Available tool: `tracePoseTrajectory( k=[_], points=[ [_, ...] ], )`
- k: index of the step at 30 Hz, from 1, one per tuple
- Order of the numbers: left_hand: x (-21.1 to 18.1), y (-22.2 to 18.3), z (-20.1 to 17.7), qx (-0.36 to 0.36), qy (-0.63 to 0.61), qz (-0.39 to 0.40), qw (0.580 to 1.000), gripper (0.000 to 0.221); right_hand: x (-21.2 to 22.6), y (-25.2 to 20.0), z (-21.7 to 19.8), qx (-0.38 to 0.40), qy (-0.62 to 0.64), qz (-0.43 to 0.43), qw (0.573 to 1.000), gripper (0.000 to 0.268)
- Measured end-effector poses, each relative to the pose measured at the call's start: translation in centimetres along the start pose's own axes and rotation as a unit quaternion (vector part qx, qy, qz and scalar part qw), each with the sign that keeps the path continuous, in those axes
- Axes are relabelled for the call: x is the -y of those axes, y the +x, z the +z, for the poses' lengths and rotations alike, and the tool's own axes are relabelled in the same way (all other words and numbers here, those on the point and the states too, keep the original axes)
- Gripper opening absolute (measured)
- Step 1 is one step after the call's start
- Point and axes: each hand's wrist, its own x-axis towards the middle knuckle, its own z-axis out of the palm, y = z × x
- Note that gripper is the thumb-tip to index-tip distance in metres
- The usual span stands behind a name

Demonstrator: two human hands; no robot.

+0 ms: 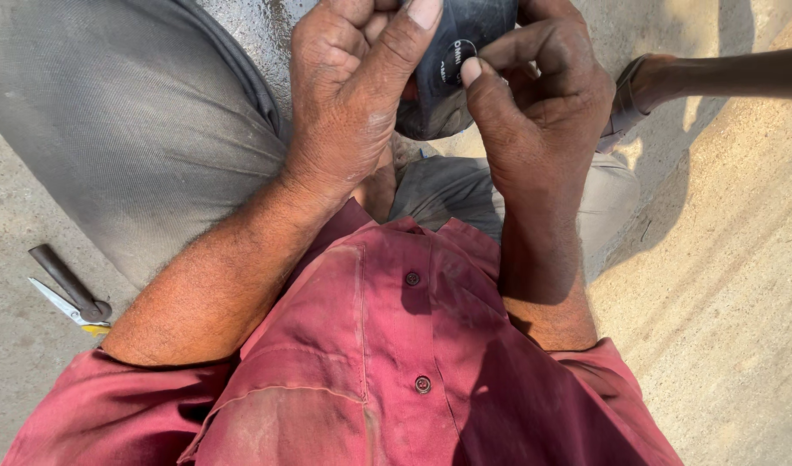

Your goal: The person rubs a puncture on a black inner tube with a metal file, applies adhesive from a tube, and attaches a circular repair patch. They سپس secure the patch by hammering it with a metal tool against a flat surface.

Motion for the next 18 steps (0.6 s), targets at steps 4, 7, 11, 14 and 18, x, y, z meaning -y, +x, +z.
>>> tracePoseTrajectory(
  k=[4,7,11,14,18],
  points=[
    [0.0,0.3,0.2,0.01,-0.01,0.022,1.0,0.027,-0.4,0.3,-0.8,-0.016,0.135,0.063,0.989,0.047],
    [-0.6,0.9,1.2,0.016,0.06,-0.004,0.998,0.03,-1.1,0.6,-2.5,0.019,0.241,0.116,0.963,0.048],
    [-3.2,-0.3,0.6,-0.066,0.403,0.031,0.912,0.04,-3.5,-0.6,-5.8,0.048,0.292,0.188,0.937,0.045],
    [-5.6,-4.7,-4.4,-0.171,0.365,0.188,0.896,0.042,-5.0,-1.1,-7.0,0.033,0.279,0.224,0.933,0.042],
    [-9.7,-16.8,-20.9,-0.396,0.503,0.131,0.757,0.04,-7.2,-1.7,-9.0,0.022,0.27,0.246,0.931,0.038]
  ],
)
